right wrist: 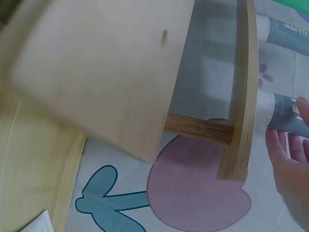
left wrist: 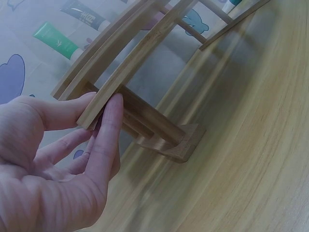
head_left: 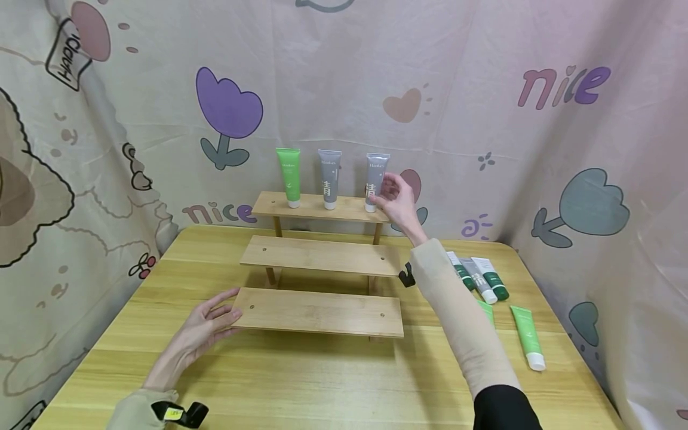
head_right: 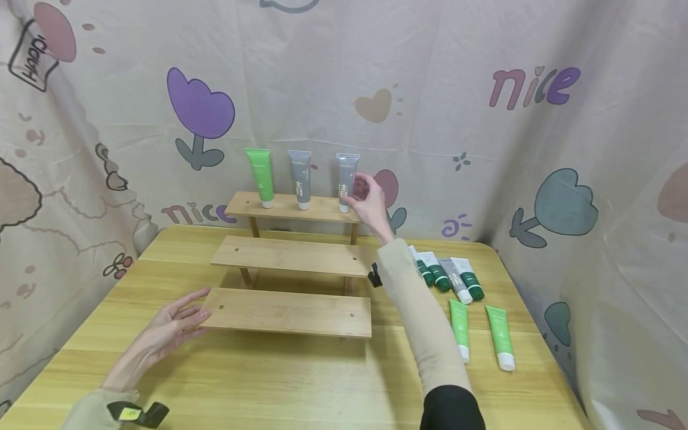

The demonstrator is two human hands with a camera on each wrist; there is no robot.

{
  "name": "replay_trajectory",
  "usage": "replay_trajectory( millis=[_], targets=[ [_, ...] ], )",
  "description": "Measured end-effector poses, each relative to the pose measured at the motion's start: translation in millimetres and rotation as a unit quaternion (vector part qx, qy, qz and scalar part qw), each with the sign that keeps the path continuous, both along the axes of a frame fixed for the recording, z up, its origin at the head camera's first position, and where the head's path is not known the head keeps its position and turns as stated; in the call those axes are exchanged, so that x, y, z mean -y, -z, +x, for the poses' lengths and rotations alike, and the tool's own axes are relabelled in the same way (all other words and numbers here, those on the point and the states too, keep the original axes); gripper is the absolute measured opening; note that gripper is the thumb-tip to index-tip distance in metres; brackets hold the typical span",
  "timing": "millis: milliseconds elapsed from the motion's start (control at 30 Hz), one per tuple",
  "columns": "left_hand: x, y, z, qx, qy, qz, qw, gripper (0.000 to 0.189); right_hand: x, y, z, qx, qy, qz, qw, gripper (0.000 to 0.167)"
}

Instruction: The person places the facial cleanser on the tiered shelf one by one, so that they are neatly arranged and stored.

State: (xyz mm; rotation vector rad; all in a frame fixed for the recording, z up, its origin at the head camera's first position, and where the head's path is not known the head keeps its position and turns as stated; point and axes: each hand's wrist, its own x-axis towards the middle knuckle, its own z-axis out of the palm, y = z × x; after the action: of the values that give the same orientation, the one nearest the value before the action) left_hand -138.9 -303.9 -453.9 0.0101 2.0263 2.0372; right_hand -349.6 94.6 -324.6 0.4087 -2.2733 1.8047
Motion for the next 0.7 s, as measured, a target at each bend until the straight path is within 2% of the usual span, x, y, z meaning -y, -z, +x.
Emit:
replay_trajectory(
  millis=[267, 467, 700],
  targets=[
    [-1.7, 0.4, 0.2, 0.002, -0.004, -0.01, 0.9999, 0.072, -10.8, 9.8, 12.5, -0.026, -0.039, -0.02, 0.9987, 0.065],
    [-2.2, -0.2, 0.5, 0.002, -0.006, -0.009, 0.9999, 0.072, -22.6, 18.1, 27.1, -0.047, -0.037, -0.026, 0.9978, 0.06],
    [-0.7, -0.1, 0.6, 0.006, -0.007, 0.005, 0.9999, 0.07, -46.2, 31.5, 50.6, -0.054, -0.044, -0.02, 0.9974, 0.057]
  ],
)
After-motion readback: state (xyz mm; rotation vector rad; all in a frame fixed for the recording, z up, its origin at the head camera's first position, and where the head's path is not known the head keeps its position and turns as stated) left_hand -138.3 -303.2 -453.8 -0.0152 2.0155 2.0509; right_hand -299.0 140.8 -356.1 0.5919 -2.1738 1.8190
